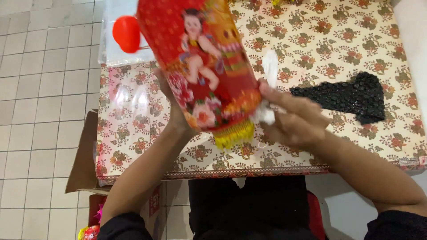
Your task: Assembling decorative lanterns by attaching plastic handles and then packaging them into individual plastic bags.
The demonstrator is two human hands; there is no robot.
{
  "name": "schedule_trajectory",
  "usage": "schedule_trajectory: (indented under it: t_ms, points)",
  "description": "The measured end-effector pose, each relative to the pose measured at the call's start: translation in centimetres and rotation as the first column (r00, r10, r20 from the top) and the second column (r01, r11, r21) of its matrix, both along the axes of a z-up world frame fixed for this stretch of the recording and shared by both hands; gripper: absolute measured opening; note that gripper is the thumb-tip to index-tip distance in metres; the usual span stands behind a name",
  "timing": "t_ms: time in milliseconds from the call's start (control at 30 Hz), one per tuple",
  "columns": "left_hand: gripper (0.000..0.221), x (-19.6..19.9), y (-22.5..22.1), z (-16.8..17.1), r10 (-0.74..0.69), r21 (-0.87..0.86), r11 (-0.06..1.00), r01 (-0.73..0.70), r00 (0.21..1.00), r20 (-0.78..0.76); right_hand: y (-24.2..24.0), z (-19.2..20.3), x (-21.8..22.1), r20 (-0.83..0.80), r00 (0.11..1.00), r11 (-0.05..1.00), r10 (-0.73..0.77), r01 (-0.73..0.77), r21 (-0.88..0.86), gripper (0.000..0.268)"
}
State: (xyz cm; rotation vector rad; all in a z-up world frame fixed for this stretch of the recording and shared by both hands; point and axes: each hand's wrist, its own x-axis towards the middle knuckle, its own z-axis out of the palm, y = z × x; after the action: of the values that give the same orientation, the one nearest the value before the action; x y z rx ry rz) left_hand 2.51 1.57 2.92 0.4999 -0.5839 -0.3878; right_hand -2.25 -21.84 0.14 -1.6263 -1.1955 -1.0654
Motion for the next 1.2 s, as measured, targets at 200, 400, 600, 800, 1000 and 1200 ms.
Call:
schedule_trajectory:
  t_ms: [200, 400, 600, 800, 1000, 1200]
  points:
    - [0.074, 0.3, 1.8, 1.7, 0.117, -0.101, 0.988, -0.12, 0.992, -0.037, -1.4, 3.2, 3.0, 0.019, 0.928, 0.876, -0.373, 0.359, -0.323, 0.032]
    - [0.07, 1.5, 3.0, 2.4, 0.536, 0.125, 0.834, -0.537, 0.843, 0.045, -2.3, 3.3, 4.6, -0.118, 0.831, 0.675, -0.543, 0.349, -0.65, 0.014]
    - [0.062, 2.4, 4.3, 2.2, 0.692, 0.162, 0.701, -0.694, 0.718, 0.075, -2.8, 3.1, 5.4, -0.191, 0.638, 0.368, -0.746, 0.156, -0.917, 0.047]
    - [0.032, 2.3, 3.8, 1.8, 0.794, 0.307, 0.257, -0.916, 0.381, 0.474, -2.2, 3.1, 5.0, -0.145, 0.72, 0.484, -0.678, 0.29, -0.826, 0.047]
    - [0.097, 2.3, 3.7, -0.9, 0.619, 0.253, 0.532, -0.808, 0.574, 0.536, -1.3, 1.9, 4.7, -0.335, 0.89, 0.899, -0.31, 0.16, -0.407, 0.044]
    - [0.021, 5.3, 10.6, 1.4, 0.833, 0.116, 0.022, -0.993, 0.083, 0.547, 1.8, 1.1, 7.0, -0.232, 0.912, 0.815, -0.338, 0.16, -0.557, 0.024]
